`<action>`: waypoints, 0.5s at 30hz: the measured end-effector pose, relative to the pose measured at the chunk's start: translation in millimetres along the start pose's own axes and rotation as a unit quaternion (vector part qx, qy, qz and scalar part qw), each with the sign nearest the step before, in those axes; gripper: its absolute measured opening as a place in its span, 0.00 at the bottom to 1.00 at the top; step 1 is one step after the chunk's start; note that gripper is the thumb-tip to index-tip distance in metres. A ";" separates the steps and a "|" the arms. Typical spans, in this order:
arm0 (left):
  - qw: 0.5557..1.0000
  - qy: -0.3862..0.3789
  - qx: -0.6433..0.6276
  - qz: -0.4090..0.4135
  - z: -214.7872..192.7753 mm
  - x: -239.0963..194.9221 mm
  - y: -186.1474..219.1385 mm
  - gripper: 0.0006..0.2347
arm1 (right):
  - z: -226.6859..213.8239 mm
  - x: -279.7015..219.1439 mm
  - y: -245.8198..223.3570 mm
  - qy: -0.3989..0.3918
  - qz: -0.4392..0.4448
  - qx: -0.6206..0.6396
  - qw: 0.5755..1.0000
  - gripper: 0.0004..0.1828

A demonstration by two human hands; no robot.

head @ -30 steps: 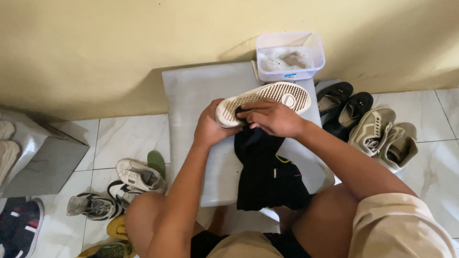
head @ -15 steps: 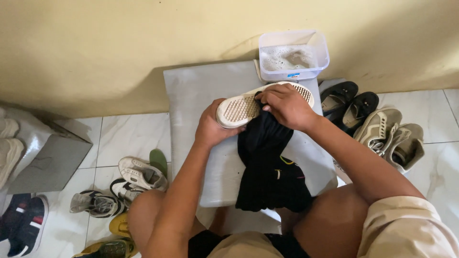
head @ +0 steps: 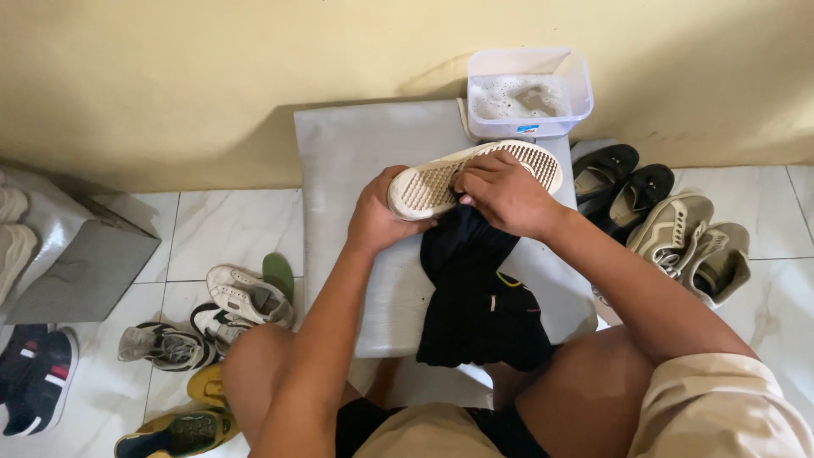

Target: The person scrubs the sole of a white sneaker with a green toothbrush dipped in soapy water, then wipes the sole with a black cloth. The person repeats the scrubbing and wiping process on the shoe's sole.

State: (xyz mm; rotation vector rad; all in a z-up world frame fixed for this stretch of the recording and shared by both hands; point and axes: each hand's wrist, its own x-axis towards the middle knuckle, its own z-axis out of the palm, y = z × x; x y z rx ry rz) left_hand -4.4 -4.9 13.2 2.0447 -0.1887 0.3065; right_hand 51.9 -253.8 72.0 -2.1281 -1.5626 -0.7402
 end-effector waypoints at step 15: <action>1.000 0.006 0.003 0.006 1.9 3.4 -6.9 0.39 | -7.1 -5.1 -5.9 0.028 0.072 0.187 0.979 0.18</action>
